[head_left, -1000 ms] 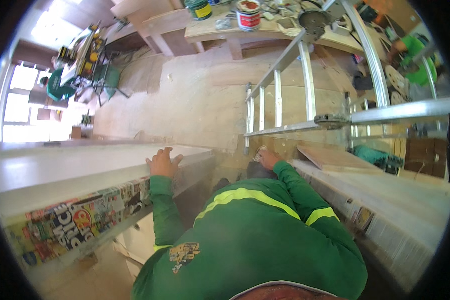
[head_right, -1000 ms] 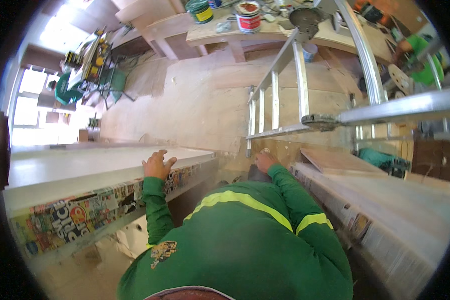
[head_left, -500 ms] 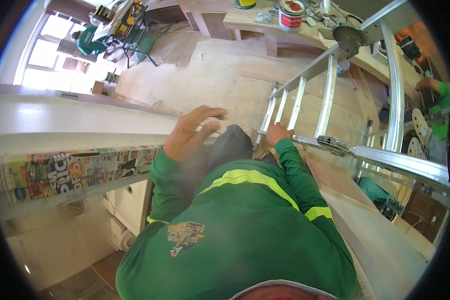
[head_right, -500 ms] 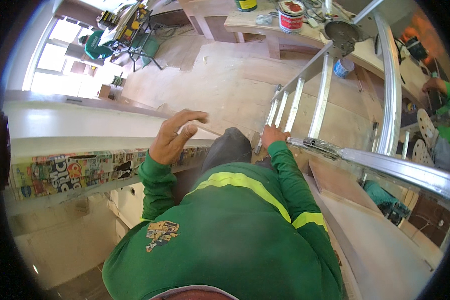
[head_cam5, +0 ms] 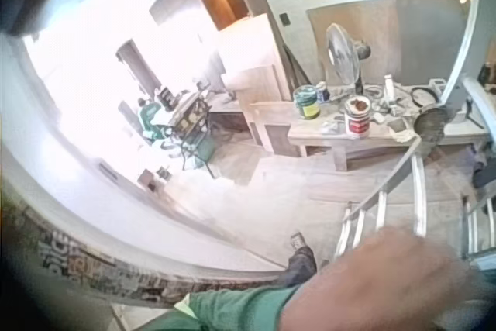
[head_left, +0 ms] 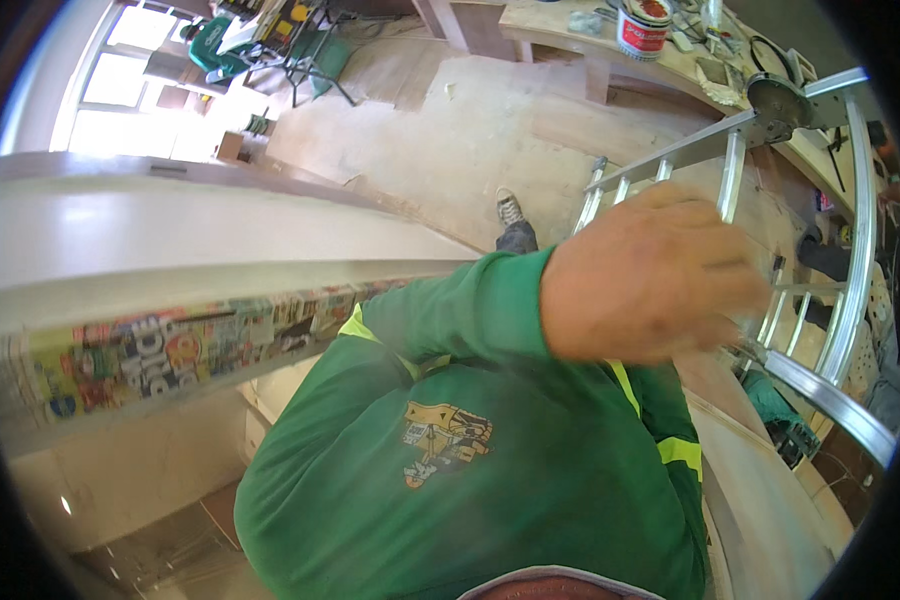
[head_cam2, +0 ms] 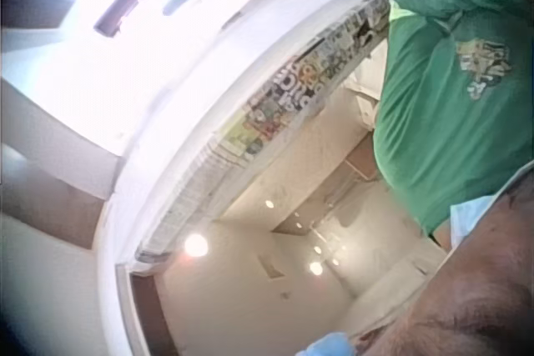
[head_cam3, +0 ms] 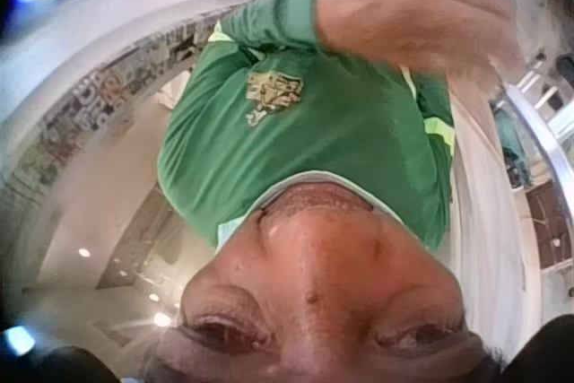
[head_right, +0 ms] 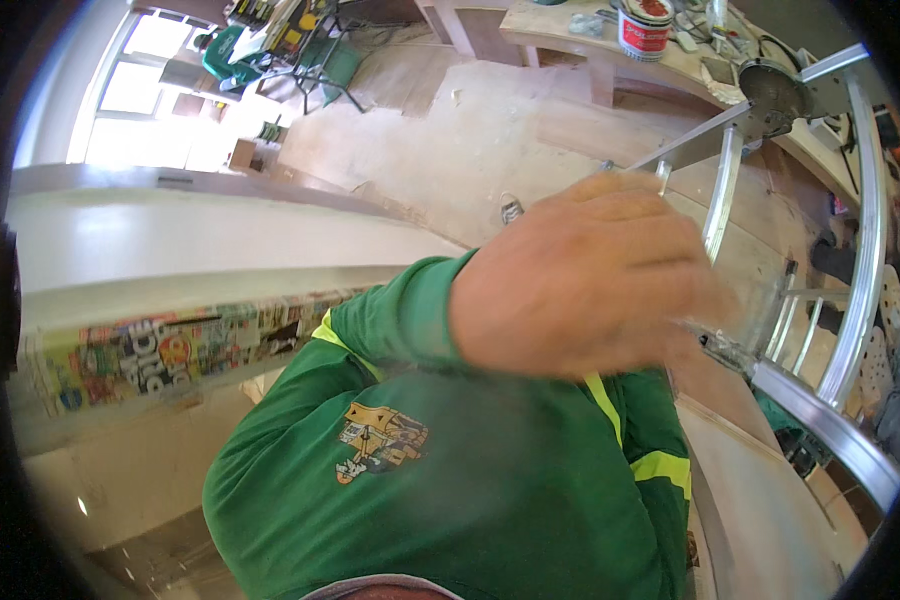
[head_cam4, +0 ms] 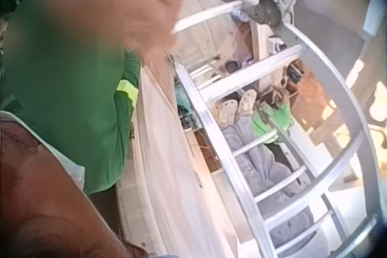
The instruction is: The person moves a metal ladder and walks through a room under construction. They pick up a piece of dried adhesive from a table and place it in a bucket. The person then sits on the floor and uses a utility knife to scrape a substance off a piece of material.
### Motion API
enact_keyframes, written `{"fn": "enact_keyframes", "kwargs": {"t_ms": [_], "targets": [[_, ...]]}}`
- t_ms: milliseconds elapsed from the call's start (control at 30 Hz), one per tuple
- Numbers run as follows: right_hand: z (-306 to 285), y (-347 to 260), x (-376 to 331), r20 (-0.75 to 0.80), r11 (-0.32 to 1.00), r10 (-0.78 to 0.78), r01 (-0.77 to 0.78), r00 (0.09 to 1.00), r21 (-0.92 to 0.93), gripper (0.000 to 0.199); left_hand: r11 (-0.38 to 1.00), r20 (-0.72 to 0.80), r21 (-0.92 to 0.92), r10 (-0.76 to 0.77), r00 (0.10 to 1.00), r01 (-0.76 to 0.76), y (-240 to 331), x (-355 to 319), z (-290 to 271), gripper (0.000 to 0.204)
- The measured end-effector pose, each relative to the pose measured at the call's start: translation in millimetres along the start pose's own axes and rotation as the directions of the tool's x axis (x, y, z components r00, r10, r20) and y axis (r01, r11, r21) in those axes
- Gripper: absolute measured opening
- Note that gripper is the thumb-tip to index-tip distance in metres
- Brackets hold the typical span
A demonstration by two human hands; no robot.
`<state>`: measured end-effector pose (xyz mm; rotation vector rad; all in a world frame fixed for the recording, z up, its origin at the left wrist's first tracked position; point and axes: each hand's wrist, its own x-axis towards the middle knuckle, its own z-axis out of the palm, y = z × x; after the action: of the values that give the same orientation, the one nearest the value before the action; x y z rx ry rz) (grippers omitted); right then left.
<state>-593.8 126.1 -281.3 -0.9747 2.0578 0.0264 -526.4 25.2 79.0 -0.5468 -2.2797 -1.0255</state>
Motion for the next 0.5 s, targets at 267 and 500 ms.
{"fn": "enact_keyframes", "kwargs": {"t_ms": [267,500], "targets": [[25.1,38.0,49.2,-0.05,0.972,-0.061,0.071,0.997,0.223,0.054,0.641,0.478,0.375,-0.753,0.453,0.67,-304.3,-230.9,15.2,0.062],[55.1,23.9,104.9,0.005,0.883,-0.111,0.097,0.994,0.459,0.05,0.502,0.455,0.78,-0.865,0.212,0.373,-406.9,-634.9,-141.3,0.049]]}}
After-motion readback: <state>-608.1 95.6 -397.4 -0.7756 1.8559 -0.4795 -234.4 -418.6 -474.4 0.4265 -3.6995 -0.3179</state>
